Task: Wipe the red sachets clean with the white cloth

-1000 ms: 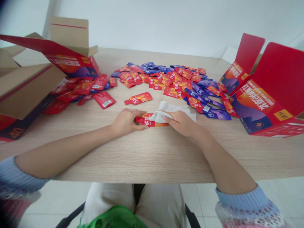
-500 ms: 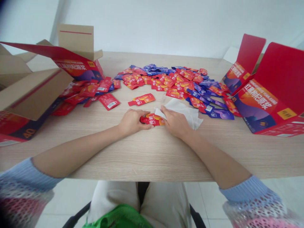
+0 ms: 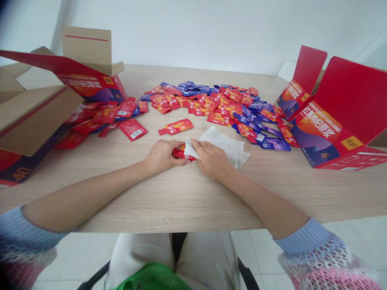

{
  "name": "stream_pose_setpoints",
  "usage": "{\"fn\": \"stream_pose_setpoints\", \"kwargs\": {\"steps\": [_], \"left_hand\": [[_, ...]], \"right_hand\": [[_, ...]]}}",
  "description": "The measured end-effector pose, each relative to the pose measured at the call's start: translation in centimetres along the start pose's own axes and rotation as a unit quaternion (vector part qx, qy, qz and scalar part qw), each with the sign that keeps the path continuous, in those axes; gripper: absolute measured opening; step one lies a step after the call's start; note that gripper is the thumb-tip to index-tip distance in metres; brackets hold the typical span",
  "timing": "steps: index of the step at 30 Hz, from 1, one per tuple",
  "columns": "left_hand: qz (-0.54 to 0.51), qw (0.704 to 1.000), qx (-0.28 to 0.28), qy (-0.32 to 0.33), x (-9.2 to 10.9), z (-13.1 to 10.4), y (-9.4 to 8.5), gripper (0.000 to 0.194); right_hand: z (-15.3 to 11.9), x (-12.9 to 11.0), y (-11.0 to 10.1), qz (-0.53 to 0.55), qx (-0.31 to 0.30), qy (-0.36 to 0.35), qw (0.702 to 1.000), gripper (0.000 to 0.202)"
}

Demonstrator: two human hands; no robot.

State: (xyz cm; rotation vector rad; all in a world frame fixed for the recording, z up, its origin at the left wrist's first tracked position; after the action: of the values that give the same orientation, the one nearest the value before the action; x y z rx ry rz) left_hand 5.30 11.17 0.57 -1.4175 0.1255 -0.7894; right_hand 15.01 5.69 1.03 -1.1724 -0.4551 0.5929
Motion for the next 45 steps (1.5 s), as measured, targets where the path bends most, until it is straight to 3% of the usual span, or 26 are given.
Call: {"fn": "stream_pose_setpoints", "kwargs": {"steps": [8, 20, 26, 35, 39, 42, 45], "left_hand": [[-0.005, 1.000, -0.007, 0.000, 0.2, 0.0, -0.1, 0.047], [0.023, 1.000, -0.008, -0.005, 0.2, 0.0, -0.2, 0.045], [0.019, 1.000, -0.002, 0.006, 0.2, 0.0, -0.1, 0.051], [0.048, 0.999, -0.005, -0.002, 0.3, 0.0, 0.1, 0.059], [0.046, 0.999, -0.006, -0.002, 0.2, -0.1, 0.1, 0.061], [0.036, 0.999, -0.009, -0.010, -0.2, -0.1, 0.2, 0.064], [0.007, 0.999, -0.003, -0.034, -0.8, 0.1, 0.1, 0.080]], "right_hand": [[0.0, -0.4, -0.1, 0.051, -0.023, 0.062, 0.996, 0.057], [0.8, -1.6, -0.3, 0.061, -0.054, -0.037, 0.996, 0.056], [-0.4, -0.3, -1.4, 0.074, -0.096, -0.024, 0.992, 0.049], [-2.7, 3.1, -3.1, -0.045, -0.161, 0.092, 0.982, 0.042], [-3.4, 5.0, -3.2, -0.103, -0.157, 0.164, 0.968, 0.047], [-2.9, 4.9, -2.2, -0.090, -0.128, 0.149, 0.976, 0.053], [-2.1, 4.3, -1.1, -0.061, -0.095, 0.117, 0.987, 0.058]]}}
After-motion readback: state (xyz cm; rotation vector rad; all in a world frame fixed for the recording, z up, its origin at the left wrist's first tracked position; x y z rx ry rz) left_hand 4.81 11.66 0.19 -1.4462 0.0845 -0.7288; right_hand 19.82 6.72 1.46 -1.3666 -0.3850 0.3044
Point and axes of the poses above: each hand's wrist, its own z-axis towards the middle knuckle, its own y-axis out of the palm, x = y × z, the point moved 10 cm from there along z, towards the middle knuckle, and after that the axes turned 11 degrees about -y, right-handed, at the moved point
